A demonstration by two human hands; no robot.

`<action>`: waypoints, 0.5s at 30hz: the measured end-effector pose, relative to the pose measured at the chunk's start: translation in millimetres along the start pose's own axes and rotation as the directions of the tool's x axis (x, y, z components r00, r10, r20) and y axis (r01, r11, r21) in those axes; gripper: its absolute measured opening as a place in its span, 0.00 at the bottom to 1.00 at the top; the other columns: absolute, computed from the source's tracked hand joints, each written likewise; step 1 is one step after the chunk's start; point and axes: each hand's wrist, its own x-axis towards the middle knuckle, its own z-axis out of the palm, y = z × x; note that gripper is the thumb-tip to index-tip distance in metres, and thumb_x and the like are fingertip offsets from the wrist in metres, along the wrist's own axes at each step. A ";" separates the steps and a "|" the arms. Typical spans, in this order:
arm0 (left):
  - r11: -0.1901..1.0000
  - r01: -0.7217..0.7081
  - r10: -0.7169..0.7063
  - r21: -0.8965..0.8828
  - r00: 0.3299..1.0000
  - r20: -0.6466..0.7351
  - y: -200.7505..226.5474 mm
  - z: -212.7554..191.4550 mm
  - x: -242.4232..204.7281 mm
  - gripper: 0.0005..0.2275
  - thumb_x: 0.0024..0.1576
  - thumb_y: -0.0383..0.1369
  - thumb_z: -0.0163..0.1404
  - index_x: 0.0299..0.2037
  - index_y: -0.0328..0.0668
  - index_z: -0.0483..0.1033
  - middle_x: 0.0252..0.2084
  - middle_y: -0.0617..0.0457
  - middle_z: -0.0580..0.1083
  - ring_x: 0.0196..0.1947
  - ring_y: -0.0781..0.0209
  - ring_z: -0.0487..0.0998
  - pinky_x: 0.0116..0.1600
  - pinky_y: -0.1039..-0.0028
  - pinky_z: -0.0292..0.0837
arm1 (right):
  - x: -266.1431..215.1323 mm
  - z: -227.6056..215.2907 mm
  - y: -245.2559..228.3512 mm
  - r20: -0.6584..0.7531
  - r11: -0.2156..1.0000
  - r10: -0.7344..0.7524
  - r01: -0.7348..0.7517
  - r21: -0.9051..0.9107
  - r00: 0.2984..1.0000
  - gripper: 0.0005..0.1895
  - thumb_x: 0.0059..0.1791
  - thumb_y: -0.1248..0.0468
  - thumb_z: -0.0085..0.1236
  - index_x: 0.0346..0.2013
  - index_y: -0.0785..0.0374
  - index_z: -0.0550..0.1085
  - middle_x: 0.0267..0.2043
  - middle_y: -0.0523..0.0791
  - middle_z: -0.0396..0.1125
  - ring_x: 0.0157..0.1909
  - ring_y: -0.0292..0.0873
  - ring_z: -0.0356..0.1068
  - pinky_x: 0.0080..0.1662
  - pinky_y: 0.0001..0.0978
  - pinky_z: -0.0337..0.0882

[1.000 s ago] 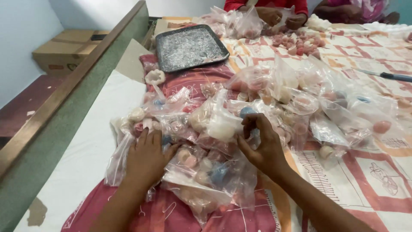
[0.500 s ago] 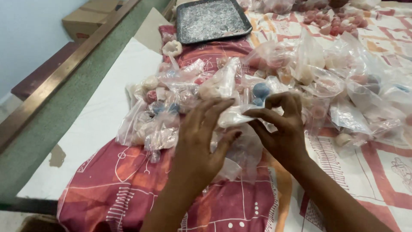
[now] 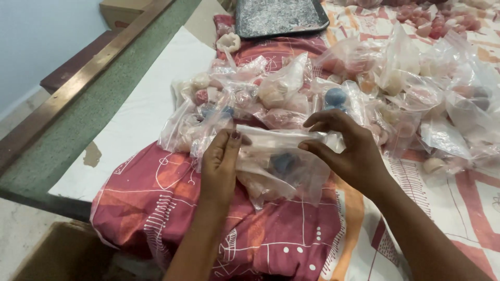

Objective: The recorder is sealing small objects into plastic bags and placing them into a larger box.

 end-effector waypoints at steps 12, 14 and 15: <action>0.992 0.010 -0.022 -0.127 0.996 -0.087 -20.8 -0.1 1.2 0.04 0.63 0.28 0.48 0.35 0.40 0.71 0.33 0.58 0.73 0.35 0.75 0.70 0.43 0.81 0.67 | -7.4 14.7 26.6 0.087 0.890 0.194 -0.212 0.403 0.977 0.07 0.55 0.67 0.57 0.48 0.65 0.76 0.42 0.39 0.72 0.46 0.31 0.68 0.49 0.28 0.69; 0.994 -0.036 0.024 -0.105 0.993 -0.116 -21.1 0.7 2.9 0.06 0.63 0.26 0.50 0.34 0.39 0.68 0.32 0.57 0.71 0.34 0.75 0.69 0.41 0.80 0.67 | -6.3 15.6 27.3 0.081 0.899 0.198 -0.214 0.381 0.977 0.07 0.56 0.67 0.56 0.47 0.65 0.78 0.41 0.39 0.72 0.44 0.31 0.67 0.49 0.28 0.69; 0.996 -0.013 0.001 -0.091 0.991 -0.131 -12.2 2.0 2.2 0.04 0.62 0.25 0.50 0.37 0.41 0.67 0.31 0.57 0.72 0.32 0.75 0.70 0.38 0.80 0.66 | -6.2 16.1 28.1 0.078 0.921 0.182 -0.197 0.334 0.980 0.07 0.55 0.66 0.56 0.46 0.64 0.78 0.42 0.39 0.74 0.44 0.31 0.69 0.48 0.28 0.70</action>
